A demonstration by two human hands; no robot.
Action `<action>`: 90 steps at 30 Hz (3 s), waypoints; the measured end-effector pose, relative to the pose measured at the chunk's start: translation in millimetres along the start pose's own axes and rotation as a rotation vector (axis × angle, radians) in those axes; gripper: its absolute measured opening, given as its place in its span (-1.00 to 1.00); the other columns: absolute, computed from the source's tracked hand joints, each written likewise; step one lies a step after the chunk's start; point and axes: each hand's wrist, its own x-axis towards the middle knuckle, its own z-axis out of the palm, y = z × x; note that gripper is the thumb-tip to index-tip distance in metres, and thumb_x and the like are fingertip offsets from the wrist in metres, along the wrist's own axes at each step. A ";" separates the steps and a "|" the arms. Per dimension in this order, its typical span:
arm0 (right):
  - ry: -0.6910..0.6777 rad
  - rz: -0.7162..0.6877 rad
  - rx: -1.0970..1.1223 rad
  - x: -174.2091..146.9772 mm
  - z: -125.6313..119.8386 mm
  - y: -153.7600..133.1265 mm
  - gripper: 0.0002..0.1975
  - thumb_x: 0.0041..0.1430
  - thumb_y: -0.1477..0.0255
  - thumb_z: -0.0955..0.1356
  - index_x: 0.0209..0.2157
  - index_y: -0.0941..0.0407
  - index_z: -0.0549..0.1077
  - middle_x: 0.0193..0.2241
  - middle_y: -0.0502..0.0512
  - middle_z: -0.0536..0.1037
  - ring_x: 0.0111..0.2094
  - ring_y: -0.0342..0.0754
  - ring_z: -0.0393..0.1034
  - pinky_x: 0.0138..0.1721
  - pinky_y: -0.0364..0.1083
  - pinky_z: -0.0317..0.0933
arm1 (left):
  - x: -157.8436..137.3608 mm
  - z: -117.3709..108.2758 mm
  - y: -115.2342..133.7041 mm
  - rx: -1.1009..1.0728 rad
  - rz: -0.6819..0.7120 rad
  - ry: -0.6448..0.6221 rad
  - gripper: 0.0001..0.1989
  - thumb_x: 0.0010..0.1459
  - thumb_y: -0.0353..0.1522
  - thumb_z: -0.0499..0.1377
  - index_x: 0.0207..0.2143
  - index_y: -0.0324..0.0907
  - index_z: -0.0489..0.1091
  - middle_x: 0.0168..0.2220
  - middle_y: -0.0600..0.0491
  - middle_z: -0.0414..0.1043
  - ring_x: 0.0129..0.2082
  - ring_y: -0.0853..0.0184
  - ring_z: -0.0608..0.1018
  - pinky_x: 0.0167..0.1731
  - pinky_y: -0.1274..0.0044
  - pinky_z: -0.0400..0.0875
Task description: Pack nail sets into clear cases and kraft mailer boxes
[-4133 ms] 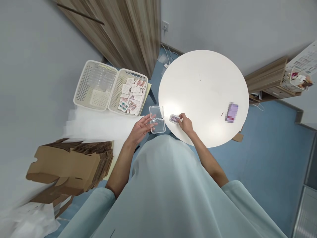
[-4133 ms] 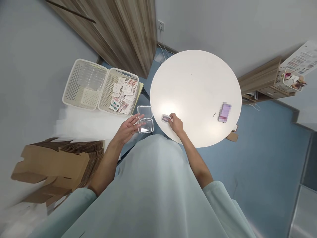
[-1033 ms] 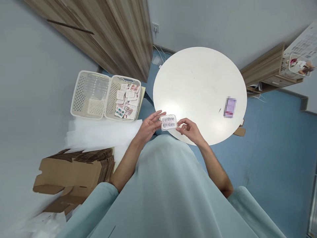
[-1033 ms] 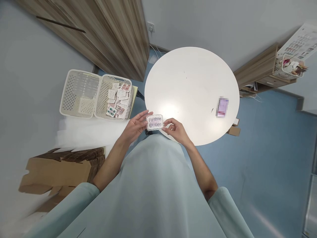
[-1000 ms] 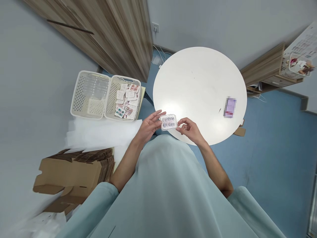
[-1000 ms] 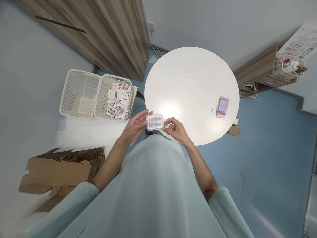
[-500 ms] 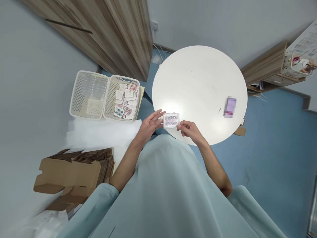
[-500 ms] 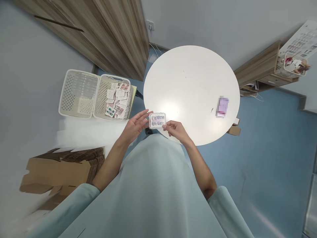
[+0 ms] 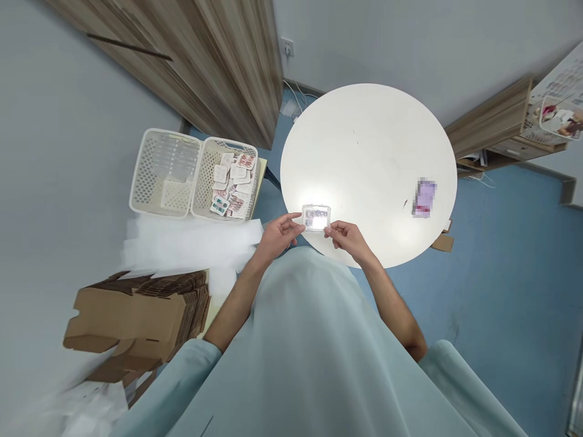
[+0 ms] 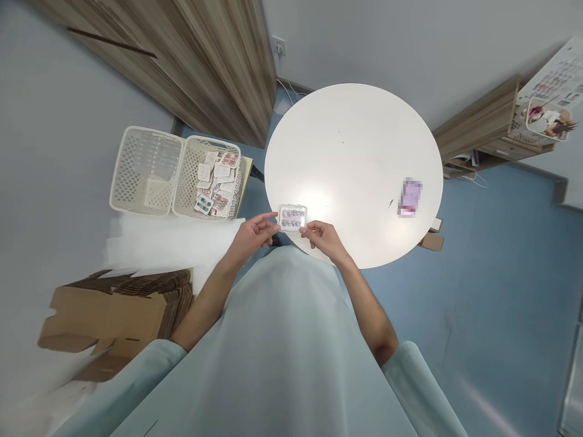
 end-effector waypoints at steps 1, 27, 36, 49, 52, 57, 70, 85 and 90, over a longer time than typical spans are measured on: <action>-0.003 -0.002 -0.003 1.4 0.2 1.5 -0.53 0.13 -0.07 0.51 -0.32 0.08 0.56 -0.34 0.05 0.61 -0.53 -0.18 0.25 -0.46 -0.12 0.19 | 0.7 -0.8 -1.1 0.001 0.002 0.004 -0.30 0.10 0.05 0.39 0.18 -0.15 0.50 -0.18 -0.05 0.64 -0.49 0.35 0.53 -0.54 0.51 0.34; 0.118 0.185 -0.275 115.2 41.8 92.5 -0.76 0.28 0.40 0.38 -0.45 0.15 0.61 -0.32 0.10 0.71 -0.59 -0.22 0.36 -0.31 -0.15 0.32 | 96.9 -7.3 -109.3 0.234 -0.151 0.230 -0.67 0.24 -0.31 0.28 0.03 -0.21 0.57 -0.08 -0.09 0.67 -0.49 0.37 0.59 -0.40 0.50 0.49; 0.148 0.185 -0.279 114.3 42.3 114.0 -0.72 0.31 0.32 0.38 -0.43 0.15 0.63 -0.32 0.11 0.73 -0.58 -0.19 0.38 -0.29 -0.14 0.34 | 90.1 -6.0 -124.6 0.278 -0.084 0.156 -0.57 0.25 -0.32 0.28 0.16 -0.20 0.51 -0.05 -0.07 0.67 -0.37 0.30 0.66 -0.25 0.49 0.52; 0.083 0.051 -0.787 97.0 85.7 62.5 -0.79 0.36 0.26 0.41 -0.29 0.05 0.63 -0.24 0.10 0.72 -0.27 0.03 0.60 -0.21 -0.08 0.33 | 33.9 -49.5 -129.7 0.271 -0.044 0.356 -0.72 0.27 -0.27 0.27 0.02 -0.08 0.54 0.00 -0.03 0.66 -0.20 0.14 0.67 -0.01 0.31 0.50; 0.005 -0.038 -0.857 101.5 114.7 48.4 -0.83 0.37 0.27 0.40 -0.20 0.04 0.62 -0.16 0.10 0.71 -0.20 0.05 0.58 -0.21 -0.07 0.32 | 11.0 -79.2 -143.0 0.219 -0.068 0.502 -0.74 0.28 -0.27 0.25 0.00 -0.10 0.53 -0.02 -0.04 0.65 -0.20 0.16 0.67 -0.04 0.35 0.51; -0.147 -0.132 -0.944 110.4 171.7 30.5 -0.82 0.40 0.28 0.39 -0.18 0.05 0.62 -0.15 0.11 0.71 -0.21 0.05 0.57 -0.20 -0.06 0.31 | -20.7 -141.0 -175.9 0.181 -0.140 0.784 -0.69 0.29 -0.29 0.23 0.06 -0.16 0.46 0.03 -0.16 0.56 -0.01 0.11 0.62 0.07 0.31 0.48; -0.271 -0.223 -1.228 95.8 272.2 25.6 -0.80 0.46 0.31 0.34 -0.07 0.03 0.60 -0.11 0.11 0.70 -0.15 0.06 0.57 -0.20 -0.06 0.27 | -5.5 -218.0 -225.1 0.387 -0.319 0.883 -0.44 0.18 -0.39 0.31 0.22 -0.30 0.33 0.21 -0.35 0.34 0.24 -0.16 0.40 0.17 0.18 0.38; -0.276 -0.424 -1.156 102.7 312.2 3.3 -0.70 0.44 0.27 0.34 0.08 0.07 0.53 0.00 0.20 0.63 -0.07 0.11 0.56 -0.02 0.05 0.40 | -57.8 -204.4 -202.5 0.355 -0.029 0.929 -0.90 0.32 -0.40 0.18 -0.22 -0.09 0.51 -0.14 -0.08 0.59 -0.08 0.03 0.55 -0.02 0.27 0.39; -0.259 -0.614 -1.010 113.6 328.4 -18.6 -0.56 0.37 0.07 0.38 0.08 0.10 0.51 0.08 0.29 0.59 0.17 0.22 0.44 0.21 0.13 0.29 | -88.5 -193.3 -178.7 0.275 0.232 0.922 -0.92 0.31 -0.41 0.22 -0.24 -0.07 0.52 -0.17 0.00 0.60 -0.16 0.16 0.57 -0.10 0.35 0.45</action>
